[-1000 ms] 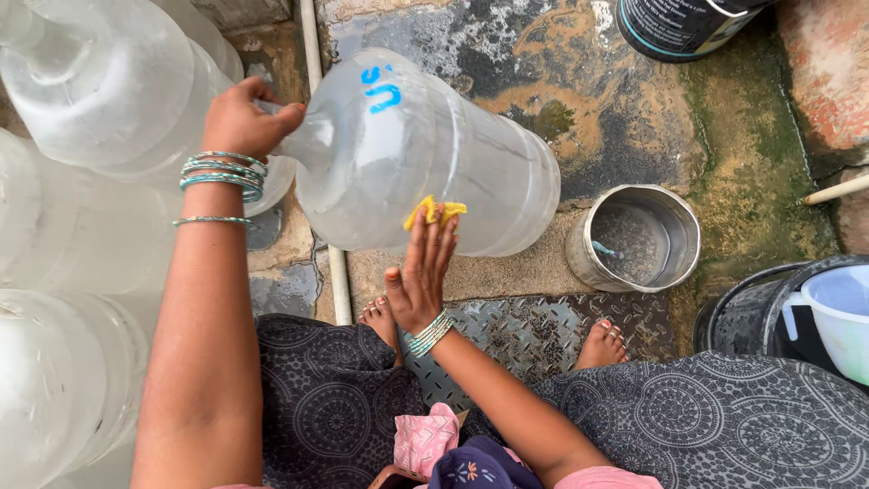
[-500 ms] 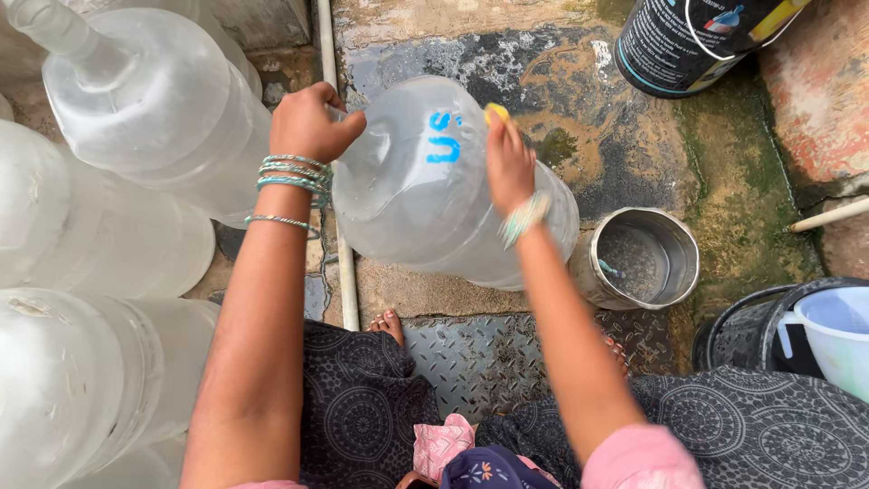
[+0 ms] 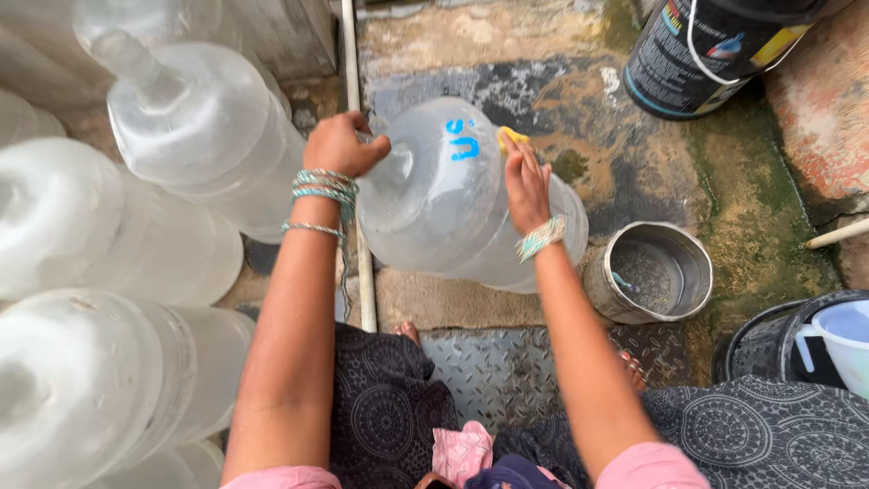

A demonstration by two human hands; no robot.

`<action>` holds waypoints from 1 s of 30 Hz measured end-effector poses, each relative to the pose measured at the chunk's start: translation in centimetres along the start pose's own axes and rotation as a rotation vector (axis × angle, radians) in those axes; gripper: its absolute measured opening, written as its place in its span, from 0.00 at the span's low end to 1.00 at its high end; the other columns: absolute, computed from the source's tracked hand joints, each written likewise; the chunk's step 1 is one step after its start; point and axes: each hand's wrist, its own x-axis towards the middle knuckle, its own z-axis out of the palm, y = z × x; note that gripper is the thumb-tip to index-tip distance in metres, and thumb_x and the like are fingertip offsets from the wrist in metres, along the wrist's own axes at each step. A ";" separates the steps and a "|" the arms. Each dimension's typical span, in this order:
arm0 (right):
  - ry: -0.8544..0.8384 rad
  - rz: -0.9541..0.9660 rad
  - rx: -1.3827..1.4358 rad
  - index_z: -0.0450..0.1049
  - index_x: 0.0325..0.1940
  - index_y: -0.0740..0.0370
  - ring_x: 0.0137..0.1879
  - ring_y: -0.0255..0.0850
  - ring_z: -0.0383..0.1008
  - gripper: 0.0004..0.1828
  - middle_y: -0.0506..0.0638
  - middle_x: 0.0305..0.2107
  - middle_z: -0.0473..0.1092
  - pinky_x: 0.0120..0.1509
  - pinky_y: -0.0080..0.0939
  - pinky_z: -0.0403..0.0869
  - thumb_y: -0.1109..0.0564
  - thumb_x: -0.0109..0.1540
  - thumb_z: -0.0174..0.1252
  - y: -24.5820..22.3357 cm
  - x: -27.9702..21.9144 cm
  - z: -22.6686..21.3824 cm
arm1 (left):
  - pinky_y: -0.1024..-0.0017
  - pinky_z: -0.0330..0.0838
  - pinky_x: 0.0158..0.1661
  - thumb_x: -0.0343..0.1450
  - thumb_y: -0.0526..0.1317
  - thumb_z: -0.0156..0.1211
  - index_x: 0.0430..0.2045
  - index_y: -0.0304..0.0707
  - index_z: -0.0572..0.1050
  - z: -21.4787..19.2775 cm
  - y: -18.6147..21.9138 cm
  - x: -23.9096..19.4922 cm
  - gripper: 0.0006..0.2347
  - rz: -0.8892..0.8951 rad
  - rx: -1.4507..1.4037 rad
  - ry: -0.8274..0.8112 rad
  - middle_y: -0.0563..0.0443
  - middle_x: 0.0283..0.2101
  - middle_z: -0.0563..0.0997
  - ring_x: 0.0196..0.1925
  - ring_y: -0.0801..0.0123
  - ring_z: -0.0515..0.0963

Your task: The person cleans a large plastic water dispenser bottle. They scrub the inside neck with a toothbrush, then wipe the exterior with a yellow sponge. Finally, they shake the bottle to remove excess water.

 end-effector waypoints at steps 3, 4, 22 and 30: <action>-0.077 -0.077 0.125 0.50 0.79 0.57 0.81 0.51 0.42 0.49 0.55 0.75 0.51 0.78 0.72 0.24 0.25 0.67 0.13 -1.2 1.3 -0.9 | 0.55 0.76 0.43 0.58 0.50 0.66 0.30 0.38 0.81 0.6 0.8 -0.1 0.16 -0.042 0.016 0.076 0.37 0.34 0.83 0.39 0.44 0.81; 0.028 -0.090 0.068 0.49 0.79 0.62 0.82 0.51 0.44 0.47 0.58 0.75 0.52 0.82 0.69 0.32 0.27 0.69 0.16 -1.9 0.8 0.3 | 0.55 0.76 0.42 0.58 0.50 0.65 0.30 0.38 0.82 0.9 0.9 0.1 0.16 -0.065 0.025 0.103 0.36 0.35 0.83 0.39 0.43 0.81; -0.252 -0.005 0.161 0.61 0.74 0.63 0.79 0.56 0.56 0.41 0.60 0.70 0.61 0.81 0.57 0.51 0.32 0.72 0.24 -5.0 6.2 -3.1 | 0.58 0.77 0.43 0.58 0.52 0.66 0.32 0.37 0.80 -0.7 2.9 -0.6 0.19 0.081 -0.016 -0.068 0.39 0.28 0.83 0.37 0.48 0.83; 0.301 -0.441 -0.447 0.38 0.82 0.46 0.81 0.69 0.30 0.48 0.66 0.77 0.32 0.80 0.75 0.37 0.21 0.65 0.28 -4.4 -15.5 8.4 | 0.56 0.77 0.43 0.58 0.51 0.67 0.31 0.36 0.82 0.9 2.5 0.5 0.18 0.047 0.031 0.017 0.35 0.32 0.83 0.38 0.45 0.83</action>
